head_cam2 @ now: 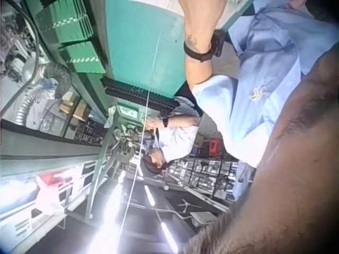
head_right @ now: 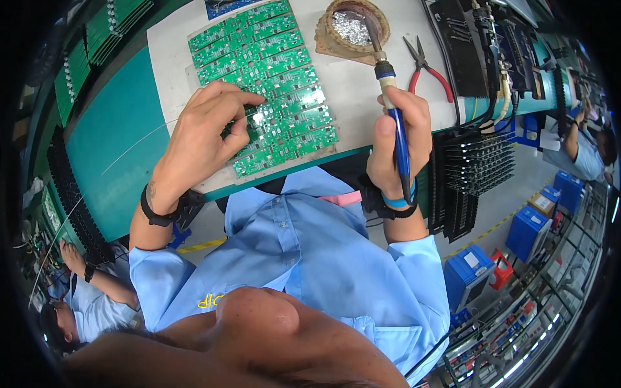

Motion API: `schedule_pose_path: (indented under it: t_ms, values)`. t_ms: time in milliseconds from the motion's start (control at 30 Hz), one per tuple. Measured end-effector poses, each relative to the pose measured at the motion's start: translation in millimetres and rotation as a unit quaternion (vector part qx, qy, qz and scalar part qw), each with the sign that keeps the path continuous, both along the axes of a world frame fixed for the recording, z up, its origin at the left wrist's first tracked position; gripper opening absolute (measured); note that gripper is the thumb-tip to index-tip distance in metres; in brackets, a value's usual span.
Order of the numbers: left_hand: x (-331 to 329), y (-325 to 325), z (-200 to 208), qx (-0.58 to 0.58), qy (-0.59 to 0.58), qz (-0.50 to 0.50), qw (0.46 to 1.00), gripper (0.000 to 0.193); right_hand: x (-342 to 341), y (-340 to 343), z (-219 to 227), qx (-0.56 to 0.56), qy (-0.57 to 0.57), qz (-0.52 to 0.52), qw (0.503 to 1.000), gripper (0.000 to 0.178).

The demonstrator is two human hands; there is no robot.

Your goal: Soldering electronic components onto a large panel of printed circuit boards.

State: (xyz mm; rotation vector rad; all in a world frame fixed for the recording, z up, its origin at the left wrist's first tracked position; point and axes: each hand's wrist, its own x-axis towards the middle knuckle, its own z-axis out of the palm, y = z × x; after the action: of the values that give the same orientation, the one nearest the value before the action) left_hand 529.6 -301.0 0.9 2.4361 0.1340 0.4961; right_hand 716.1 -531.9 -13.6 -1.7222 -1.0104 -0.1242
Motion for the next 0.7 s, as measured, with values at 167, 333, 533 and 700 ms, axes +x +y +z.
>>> schedule_pose_path:
  t_ms: [167,333,533,700]
  values:
    - [-0.4,0.0,0.2,0.003,-0.005,-0.001,1.0,0.025,-5.2,-7.8,3.5,0.019,0.026,0.099,0.995,0.039]
    - [-1.6,0.3,0.3,0.011,-0.014,0.003,1.0,0.025,-13.4,-6.0,-4.0,0.053,0.093,0.129,0.986,0.046]
    - [-4.8,-0.3,-0.5,0.014,-0.026,-0.001,1.0,0.025,-11.8,-14.9,-11.8,0.238,0.424,0.111,0.867,0.043]
    - [-4.3,-0.8,-5.9,0.016,-0.037,-0.002,0.999,0.024,-15.8,-20.1,-5.8,0.264,0.446,0.107,0.848,0.043]
